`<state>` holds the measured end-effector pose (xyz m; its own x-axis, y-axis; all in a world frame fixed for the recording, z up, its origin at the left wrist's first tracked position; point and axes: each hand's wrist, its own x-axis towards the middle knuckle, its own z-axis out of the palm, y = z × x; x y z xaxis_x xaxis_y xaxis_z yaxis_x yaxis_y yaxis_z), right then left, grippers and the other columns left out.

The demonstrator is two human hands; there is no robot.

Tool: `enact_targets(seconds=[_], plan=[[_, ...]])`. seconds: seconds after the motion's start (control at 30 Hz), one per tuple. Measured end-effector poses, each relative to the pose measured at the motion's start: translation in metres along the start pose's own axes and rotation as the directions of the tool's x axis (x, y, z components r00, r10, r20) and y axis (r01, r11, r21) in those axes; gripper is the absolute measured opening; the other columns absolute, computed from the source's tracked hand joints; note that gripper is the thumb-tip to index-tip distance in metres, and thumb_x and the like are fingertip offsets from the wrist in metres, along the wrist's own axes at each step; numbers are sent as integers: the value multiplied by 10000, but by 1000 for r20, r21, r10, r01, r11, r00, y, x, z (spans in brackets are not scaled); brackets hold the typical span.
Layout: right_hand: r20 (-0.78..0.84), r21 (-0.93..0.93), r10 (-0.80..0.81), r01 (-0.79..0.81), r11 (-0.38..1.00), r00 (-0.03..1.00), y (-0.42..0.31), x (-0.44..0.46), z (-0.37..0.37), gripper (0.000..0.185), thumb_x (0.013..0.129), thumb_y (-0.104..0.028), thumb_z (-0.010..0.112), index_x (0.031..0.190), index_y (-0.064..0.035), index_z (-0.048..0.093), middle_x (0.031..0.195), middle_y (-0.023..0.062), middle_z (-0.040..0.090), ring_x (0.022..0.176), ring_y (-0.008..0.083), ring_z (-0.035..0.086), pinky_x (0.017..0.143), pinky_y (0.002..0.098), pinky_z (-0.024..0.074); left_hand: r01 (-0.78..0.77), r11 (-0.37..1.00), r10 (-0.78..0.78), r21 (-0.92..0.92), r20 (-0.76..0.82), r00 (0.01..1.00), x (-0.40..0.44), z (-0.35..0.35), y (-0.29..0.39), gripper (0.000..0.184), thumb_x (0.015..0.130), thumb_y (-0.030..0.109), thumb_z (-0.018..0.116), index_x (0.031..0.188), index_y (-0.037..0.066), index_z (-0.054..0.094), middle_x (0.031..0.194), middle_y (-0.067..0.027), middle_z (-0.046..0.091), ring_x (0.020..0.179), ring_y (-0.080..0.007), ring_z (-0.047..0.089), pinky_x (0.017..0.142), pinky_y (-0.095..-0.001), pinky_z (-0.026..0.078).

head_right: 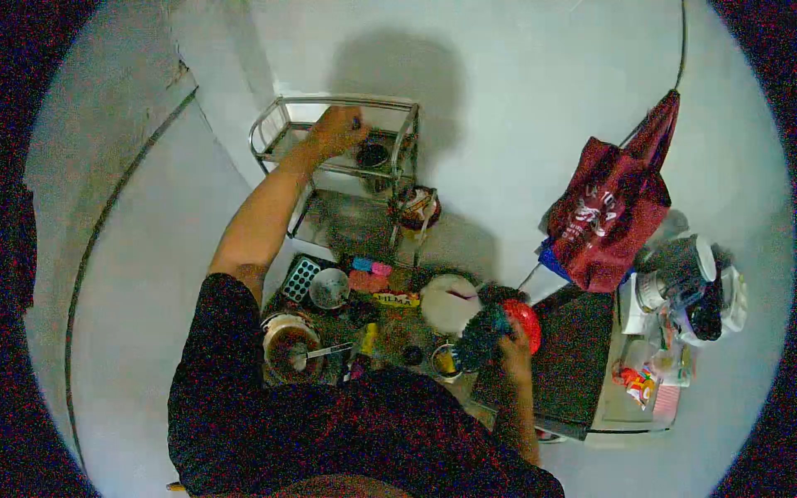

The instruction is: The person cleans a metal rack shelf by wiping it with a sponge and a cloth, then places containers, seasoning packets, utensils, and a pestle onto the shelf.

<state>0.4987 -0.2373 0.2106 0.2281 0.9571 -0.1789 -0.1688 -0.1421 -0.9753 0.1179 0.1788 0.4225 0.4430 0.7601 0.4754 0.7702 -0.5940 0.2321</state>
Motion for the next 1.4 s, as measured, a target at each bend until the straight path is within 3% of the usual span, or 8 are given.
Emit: enact_targets(seconds=[0.37, 0.63, 0.77, 0.9, 1.03, 1.1, 1.17, 1.4], plan=[[-4, 45, -32, 32, 998, 999, -6, -13, 11, 462, 876, -57, 544, 1332, -52, 618, 1100, 51, 695, 906, 172, 661, 791, 314, 557, -115, 988, 104, -103, -103, 989, 10, -28, -6, 446, 912, 435, 735, 923, -10, 711, 751, -185, 701, 681, -295, 657, 673, -432, 533], [42, -24, -83, 84, 996, 996, -23, 14, 7, 445, 875, -80, 593, 1317, -26, 614, 1134, 60, 697, 991, 177, 672, 888, 324, 549, 204, 970, -217, -134, -90, 972, -24, -88, 13, 282, 912, 296, 749, 979, 23, 739, 790, -174, 733, 726, -251, 725, 682, -382, 560], [140, 1, -251, 254, 967, 958, -97, 55, 53, 328, 850, -25, 568, 1169, -31, 643, 999, 35, 676, 908, 144, 617, 827, 280, 503, 122, 973, -196, -197, -422, 885, -82, -100, 1, 308, 940, 309, 757, 892, 9, 710, 710, -148, 700, 568, -181, 637, 570, -353, 514], [249, -173, -530, 576, 799, 810, -197, 100, 145, 271, 853, 51, 568, 1112, -4, 628, 981, 33, 655, 898, 115, 580, 821, 257, 487, 243, 926, -377, -290, -657, 653, -163, -97, 20, 292, 936, 279, 771, 863, 6, 696, 662, -79, 687, 563, -147, 623, 550, -320, 491], [455, -348, -698, 832, 431, 553, -258, 149, 267, 312, 846, 36, 601, 1151, -15, 639, 969, 79, 635, 866, 189, 613, 826, 314, 522, 315, 762, -625, -566, -513, 589, -238, -81, 39, 272, 943, 236, 772, 835, 3, 681, 642, -35, 661, 551, -67, 552, 515, -266, 445], [601, -367, -782, 926, -84, 167, -255, 206, 328, 357, 838, 14, 622, 1191, -34, 641, 1045, 174, 662, 934, 333, 665, 884, 436, 542, 327, 782, -609, -531, -537, 584, -265, -70, 46, 266, 946, 224, 770, 834, 3, 674, 633, -30, 648, 559, -56, 532, 517, -259, 432], [753, -401, -612, 906, -137, 241, -251, 236, 379, 390, 827, 9, 623, 1213, -46, 645, 1150, 247, 667, 1065, 436, 638, 934, 524, 521, 341, 796, -597, -501, -556, 578, -283, -60, 55, 261, 948, 211, 769, 832, 2, 666, 624, -24, 634, 566, -44, 513, 519, -252, 419], [937, -341, -25, 896, -286, 349, -222, 345, 426, 423, 838, 12, 584, 1249, -73, 644, 1227, 252, 659, 1159, 411, 623, 949, 517, 523, 438, 653, -741, -618, -404, 536, -327, -51, 78, 234, 930, 163, 786, 822, 5, 652, 639, -31, 632, 598, -64, 488, 558, -260, 429]])
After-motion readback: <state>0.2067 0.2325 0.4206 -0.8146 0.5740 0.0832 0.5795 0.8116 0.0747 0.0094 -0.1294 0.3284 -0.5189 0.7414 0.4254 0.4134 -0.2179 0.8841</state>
